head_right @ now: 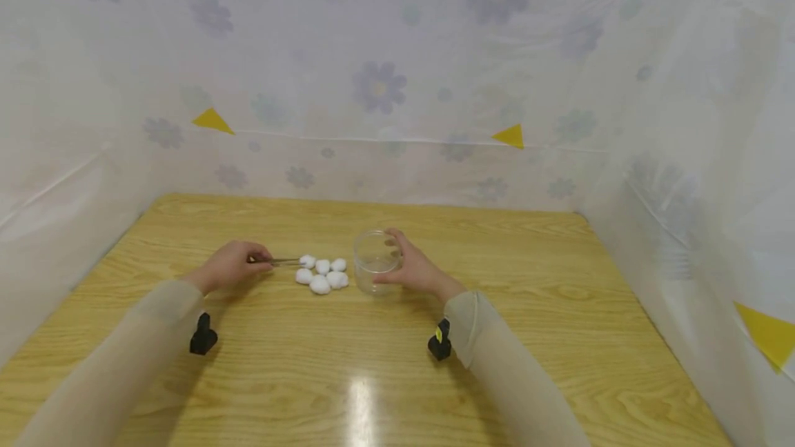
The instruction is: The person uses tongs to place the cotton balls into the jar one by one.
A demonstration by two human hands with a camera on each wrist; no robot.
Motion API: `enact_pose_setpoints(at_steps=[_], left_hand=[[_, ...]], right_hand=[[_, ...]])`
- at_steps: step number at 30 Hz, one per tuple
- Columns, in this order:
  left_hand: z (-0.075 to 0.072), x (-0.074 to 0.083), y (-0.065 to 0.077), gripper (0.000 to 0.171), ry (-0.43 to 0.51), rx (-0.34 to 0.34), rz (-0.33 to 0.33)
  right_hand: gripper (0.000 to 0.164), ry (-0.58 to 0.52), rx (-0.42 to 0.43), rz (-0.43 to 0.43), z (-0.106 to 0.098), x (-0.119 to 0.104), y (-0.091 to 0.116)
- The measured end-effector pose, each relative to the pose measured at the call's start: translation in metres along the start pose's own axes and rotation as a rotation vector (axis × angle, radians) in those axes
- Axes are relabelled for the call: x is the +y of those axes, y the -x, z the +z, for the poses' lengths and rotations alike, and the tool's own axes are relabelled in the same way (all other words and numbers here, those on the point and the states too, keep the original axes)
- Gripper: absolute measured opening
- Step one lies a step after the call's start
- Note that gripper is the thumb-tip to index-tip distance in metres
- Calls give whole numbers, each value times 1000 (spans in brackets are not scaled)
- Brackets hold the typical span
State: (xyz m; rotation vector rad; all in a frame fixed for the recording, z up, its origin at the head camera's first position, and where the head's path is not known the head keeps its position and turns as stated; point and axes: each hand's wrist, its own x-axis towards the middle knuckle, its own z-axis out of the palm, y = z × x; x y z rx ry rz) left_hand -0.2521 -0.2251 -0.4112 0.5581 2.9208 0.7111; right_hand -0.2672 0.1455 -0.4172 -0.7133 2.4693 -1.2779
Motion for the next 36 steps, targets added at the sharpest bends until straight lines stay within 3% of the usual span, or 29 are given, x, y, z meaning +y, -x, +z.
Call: enact_pose_setpoints(at_steps=[18,24,36], left_hand=[[1,-3,5,14,36,49,-10],[-4,0,8,15,55,64,-23],[-16,9,10,18,125,52,-32]], right_hand=[[93,-11,-4,-3,-1,-7,3],[94,-20,-3,31,0,-8,4],[88,1,19,-9,0,0,1]])
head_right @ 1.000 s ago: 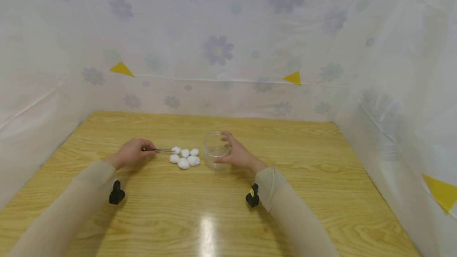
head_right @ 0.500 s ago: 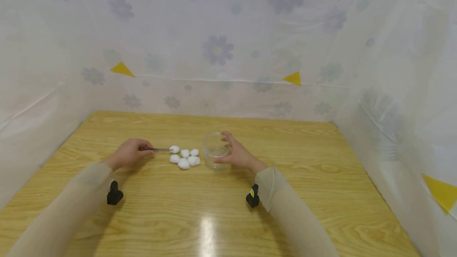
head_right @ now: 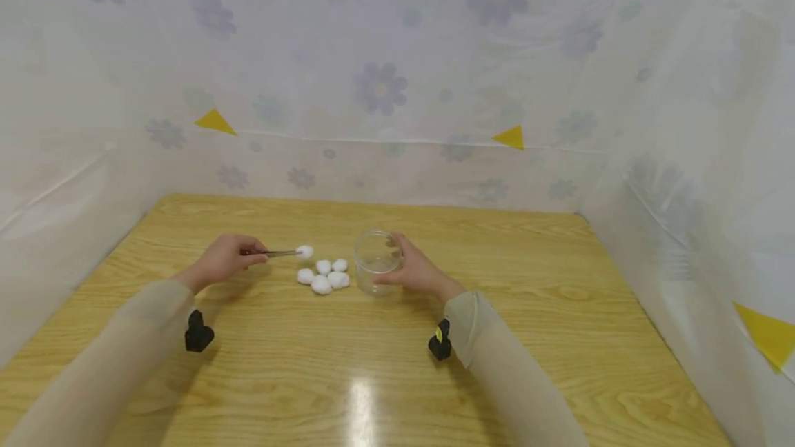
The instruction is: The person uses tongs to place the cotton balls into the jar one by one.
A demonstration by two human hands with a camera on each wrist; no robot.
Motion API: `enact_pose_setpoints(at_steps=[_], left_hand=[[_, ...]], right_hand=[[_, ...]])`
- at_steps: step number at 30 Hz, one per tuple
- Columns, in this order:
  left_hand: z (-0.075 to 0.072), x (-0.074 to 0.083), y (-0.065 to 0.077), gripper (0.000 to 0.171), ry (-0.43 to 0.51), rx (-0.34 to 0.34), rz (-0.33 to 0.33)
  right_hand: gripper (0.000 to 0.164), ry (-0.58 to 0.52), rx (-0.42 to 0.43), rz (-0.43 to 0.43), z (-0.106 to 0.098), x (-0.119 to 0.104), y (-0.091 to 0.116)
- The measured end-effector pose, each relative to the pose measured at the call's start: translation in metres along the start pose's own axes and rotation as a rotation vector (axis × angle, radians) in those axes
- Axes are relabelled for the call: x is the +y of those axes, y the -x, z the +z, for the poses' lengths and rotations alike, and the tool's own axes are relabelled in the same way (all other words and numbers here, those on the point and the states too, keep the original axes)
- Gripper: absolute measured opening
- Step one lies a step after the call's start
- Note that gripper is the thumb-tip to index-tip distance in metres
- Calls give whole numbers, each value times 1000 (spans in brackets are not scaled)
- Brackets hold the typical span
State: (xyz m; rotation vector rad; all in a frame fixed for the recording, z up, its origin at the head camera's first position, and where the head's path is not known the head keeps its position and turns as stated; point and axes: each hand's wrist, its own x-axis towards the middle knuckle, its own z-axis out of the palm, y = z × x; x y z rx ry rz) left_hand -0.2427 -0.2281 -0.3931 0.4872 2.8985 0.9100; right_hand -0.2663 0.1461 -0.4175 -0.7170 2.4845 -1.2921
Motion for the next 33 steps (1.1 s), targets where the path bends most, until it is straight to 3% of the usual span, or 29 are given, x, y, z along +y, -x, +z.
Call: enact_pose_setpoints(at_steps=[8,33], left_hand=[[-7,7,-3,22,57,-21,-2],[-16,40,-16,22,77,-21,28]], right_hand=[[85,-8,-16,19,-1,-5,3],[84,-9,-18,23,-1,-5,2]])
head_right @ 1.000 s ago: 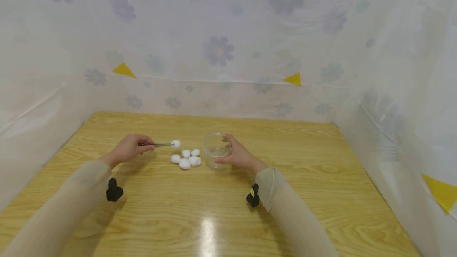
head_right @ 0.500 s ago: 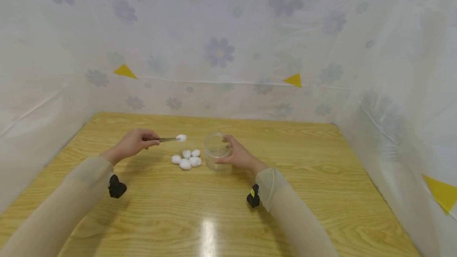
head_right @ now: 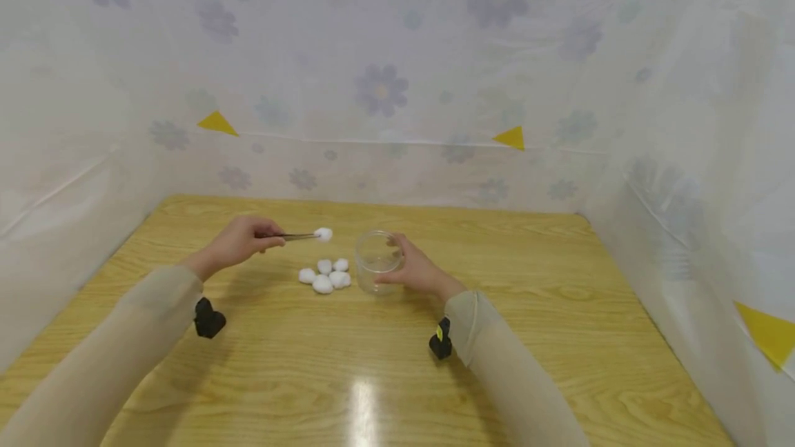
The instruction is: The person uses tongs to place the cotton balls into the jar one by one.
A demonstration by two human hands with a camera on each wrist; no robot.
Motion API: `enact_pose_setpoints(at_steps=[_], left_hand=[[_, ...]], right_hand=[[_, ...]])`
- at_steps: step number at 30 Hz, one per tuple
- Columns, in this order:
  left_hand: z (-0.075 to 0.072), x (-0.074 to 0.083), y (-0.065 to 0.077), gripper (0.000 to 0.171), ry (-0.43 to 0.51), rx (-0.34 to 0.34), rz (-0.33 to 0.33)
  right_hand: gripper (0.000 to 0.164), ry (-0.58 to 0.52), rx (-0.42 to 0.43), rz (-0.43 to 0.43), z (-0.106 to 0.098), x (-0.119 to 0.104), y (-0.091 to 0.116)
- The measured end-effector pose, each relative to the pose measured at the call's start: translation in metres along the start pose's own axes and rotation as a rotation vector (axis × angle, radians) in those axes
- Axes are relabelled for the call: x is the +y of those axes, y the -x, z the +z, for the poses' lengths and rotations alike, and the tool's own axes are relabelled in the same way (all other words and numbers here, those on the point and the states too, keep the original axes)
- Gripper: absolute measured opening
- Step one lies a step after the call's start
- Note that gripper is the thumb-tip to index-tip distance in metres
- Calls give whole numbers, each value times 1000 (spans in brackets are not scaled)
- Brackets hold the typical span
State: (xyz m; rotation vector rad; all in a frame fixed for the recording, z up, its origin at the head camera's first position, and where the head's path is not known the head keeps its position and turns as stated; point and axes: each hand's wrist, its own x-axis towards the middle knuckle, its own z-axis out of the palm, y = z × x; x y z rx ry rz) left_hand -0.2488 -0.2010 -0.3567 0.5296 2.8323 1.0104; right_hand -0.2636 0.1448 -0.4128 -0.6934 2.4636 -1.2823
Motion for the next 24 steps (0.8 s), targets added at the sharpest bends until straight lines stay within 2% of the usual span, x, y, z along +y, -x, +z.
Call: enact_pose_setpoints(at_steps=[9,17,24], left_hand=[[2,11,-11,22,7,-11,13],[5,29,-17,20,13,-36,27],[9,38,-23,22,43,-39,50]], right_hand=[[86,-17,-18,6,0,-1,-1],[81,-17,-39,11,-6,-33,13],[81,-24,-43,21,-5,-39,16]])
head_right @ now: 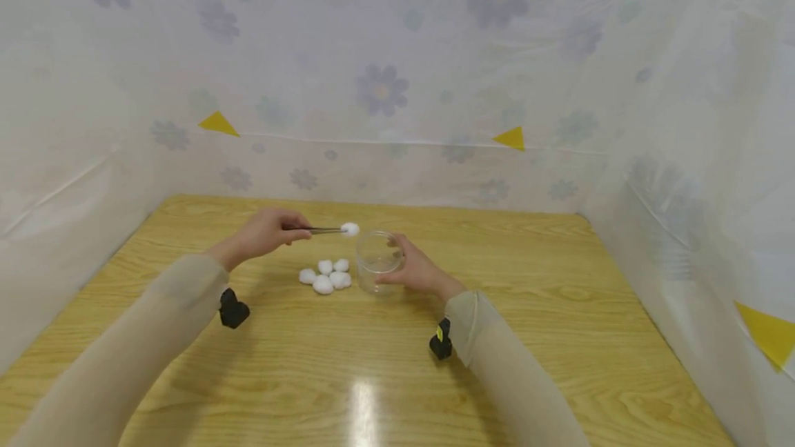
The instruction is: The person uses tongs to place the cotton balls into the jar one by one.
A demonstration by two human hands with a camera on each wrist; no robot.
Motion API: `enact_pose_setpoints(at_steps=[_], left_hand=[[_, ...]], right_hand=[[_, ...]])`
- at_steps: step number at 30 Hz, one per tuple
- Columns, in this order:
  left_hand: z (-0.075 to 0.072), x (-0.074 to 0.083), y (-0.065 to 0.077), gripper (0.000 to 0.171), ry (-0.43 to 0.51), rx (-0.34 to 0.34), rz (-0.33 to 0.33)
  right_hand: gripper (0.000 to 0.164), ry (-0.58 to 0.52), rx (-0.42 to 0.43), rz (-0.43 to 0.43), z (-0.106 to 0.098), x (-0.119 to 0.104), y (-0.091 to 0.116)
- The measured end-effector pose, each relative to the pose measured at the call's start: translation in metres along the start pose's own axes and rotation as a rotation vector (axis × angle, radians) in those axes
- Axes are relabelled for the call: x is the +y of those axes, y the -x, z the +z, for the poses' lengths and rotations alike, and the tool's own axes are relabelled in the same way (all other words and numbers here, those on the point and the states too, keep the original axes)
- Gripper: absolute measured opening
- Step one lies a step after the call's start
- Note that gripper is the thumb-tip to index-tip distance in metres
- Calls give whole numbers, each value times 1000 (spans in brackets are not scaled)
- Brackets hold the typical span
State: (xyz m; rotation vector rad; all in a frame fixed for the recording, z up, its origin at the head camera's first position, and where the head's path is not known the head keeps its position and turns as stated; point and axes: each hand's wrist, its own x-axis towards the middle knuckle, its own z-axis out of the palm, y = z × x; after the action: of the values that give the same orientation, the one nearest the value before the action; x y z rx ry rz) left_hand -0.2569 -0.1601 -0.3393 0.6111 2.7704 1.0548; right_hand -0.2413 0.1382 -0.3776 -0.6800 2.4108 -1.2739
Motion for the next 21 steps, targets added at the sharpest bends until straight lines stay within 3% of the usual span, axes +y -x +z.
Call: enact_pose_setpoints(at_steps=[16,21], left_hand=[[16,14,-15,18,-9,1,43],[21,16,-18,18,-2,-5,47]], right_hand=[[82,20,4,1,0,2,-1],[85,38,21,-3,3,28,-13]])
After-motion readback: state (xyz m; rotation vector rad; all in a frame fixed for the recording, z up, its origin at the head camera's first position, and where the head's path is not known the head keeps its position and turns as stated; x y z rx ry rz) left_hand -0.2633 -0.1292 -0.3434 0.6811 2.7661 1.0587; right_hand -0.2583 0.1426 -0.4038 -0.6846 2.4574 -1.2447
